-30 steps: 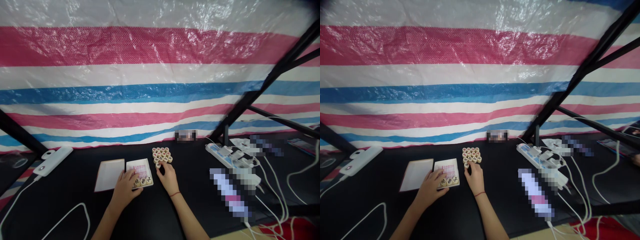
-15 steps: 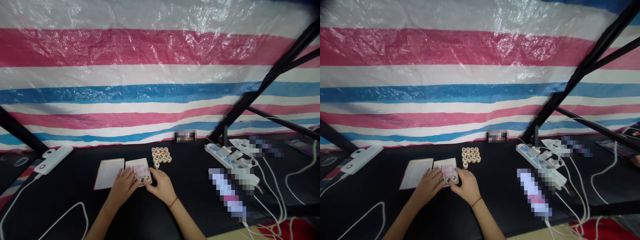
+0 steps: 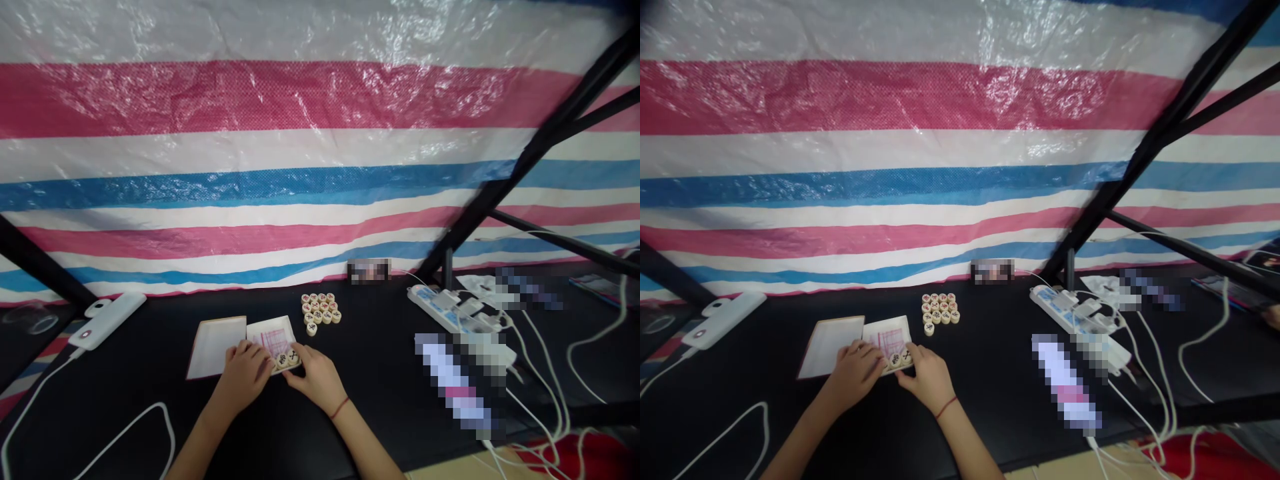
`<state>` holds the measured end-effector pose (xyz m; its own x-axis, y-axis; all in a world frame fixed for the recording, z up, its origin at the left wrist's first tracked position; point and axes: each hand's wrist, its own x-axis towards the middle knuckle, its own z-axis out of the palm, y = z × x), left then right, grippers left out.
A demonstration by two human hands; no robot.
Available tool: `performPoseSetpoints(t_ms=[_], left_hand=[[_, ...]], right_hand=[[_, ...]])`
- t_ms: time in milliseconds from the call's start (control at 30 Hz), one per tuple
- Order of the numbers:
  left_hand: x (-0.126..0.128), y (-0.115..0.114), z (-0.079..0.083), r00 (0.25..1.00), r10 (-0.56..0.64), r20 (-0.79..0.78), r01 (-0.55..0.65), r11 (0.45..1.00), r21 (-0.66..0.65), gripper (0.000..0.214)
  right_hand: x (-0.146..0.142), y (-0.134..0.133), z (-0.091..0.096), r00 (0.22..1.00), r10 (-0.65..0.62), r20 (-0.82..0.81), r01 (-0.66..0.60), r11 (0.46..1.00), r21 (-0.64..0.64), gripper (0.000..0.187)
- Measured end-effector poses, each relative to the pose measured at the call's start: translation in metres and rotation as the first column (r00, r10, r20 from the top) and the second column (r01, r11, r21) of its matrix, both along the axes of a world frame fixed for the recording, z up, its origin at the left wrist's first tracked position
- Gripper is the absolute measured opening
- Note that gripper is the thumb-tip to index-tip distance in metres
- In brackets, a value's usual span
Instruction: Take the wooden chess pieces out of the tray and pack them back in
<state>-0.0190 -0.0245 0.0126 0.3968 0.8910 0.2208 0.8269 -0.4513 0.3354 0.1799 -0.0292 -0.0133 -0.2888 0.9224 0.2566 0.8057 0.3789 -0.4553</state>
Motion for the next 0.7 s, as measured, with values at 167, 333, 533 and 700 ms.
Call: performPoseSetpoints(t_ms=[167,333,533,700], left_hand=[[0.000,0.000,0.007,0.997,0.024,0.070,-0.016,0.993,-0.116,0.018],[0.010,0.003,0.015,0.956,0.115,0.270,-0.083,0.988,-0.129,0.019],[0.039,0.001,0.017,0.802,0.184,0.569,-0.028,0.962,-0.271,0.029],[0.039,0.005,0.003,0.620,0.297,0.726,-0.010,0.928,-0.371,0.032]], right_hand=[[0.001,-0.002,0.004,1.000,-0.006,-0.017,0.005,0.999,-0.032,0.043],[-0.001,-0.007,0.019,0.987,-0.038,-0.156,0.046,0.998,0.047,0.050],[-0.001,-0.006,0.033,0.950,0.063,-0.305,-0.014,0.987,0.160,0.021],[0.029,0.003,0.018,0.915,-0.138,-0.379,0.209,0.966,0.153,0.024]])
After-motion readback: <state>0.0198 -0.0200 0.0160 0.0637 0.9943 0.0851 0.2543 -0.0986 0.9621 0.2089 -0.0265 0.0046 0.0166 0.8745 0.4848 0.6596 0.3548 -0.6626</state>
